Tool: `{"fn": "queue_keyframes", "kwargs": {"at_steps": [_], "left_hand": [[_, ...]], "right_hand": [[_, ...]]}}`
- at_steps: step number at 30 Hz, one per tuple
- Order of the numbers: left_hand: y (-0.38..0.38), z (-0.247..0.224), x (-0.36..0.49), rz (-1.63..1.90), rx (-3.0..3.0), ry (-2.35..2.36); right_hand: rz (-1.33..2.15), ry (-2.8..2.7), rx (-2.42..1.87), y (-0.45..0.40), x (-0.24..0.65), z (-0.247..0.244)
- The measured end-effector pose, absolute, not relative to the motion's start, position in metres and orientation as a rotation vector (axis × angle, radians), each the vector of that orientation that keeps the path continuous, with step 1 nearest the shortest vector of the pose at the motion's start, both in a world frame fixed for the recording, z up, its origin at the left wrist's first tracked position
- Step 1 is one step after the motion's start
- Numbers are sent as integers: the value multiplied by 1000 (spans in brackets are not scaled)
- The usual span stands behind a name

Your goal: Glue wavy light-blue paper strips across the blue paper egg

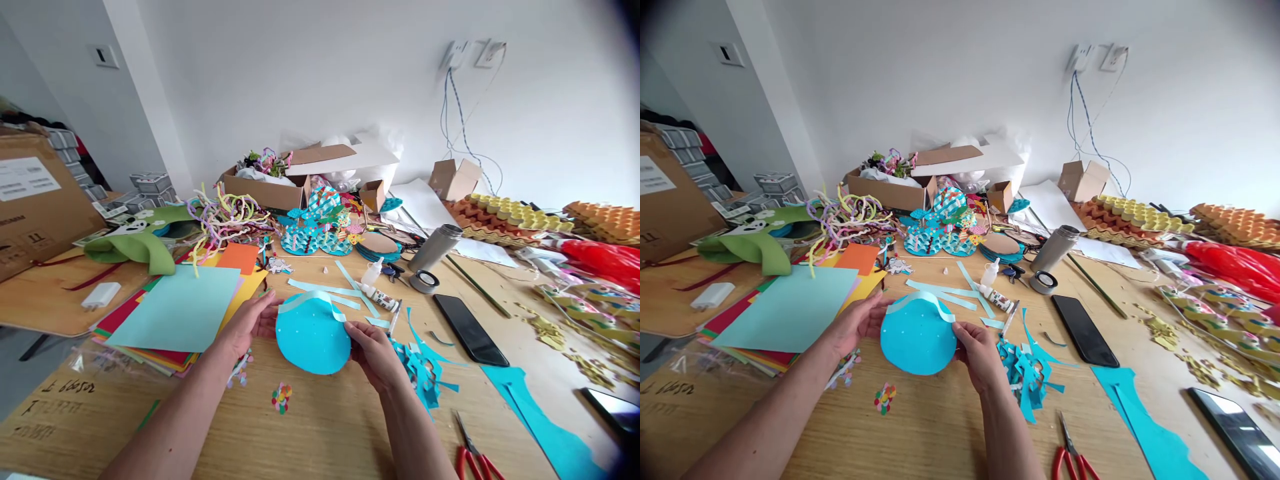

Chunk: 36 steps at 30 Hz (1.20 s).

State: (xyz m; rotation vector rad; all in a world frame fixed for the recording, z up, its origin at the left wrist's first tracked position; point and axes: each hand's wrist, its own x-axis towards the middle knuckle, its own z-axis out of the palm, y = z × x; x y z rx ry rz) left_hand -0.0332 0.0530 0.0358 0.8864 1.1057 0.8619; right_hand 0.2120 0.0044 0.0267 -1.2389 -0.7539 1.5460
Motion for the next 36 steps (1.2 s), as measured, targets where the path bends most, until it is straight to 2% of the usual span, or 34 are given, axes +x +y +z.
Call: {"fn": "queue_keyframes", "kwargs": {"at_steps": [8,19,32,36], "left_hand": [[60,24,-39,998,1363,1463],[51,20,-31,708,1942,1658],[45,26,-26,430,2359,1628],[41,31,-26,318,2449,1611]], "right_hand": [[1498,-940,-1425,7,213,10],[1167,-1317,-1745,12,215,-6],[947,-1376,-1786,9,209,2],[781,-1486,-1895,8,208,2]]}}
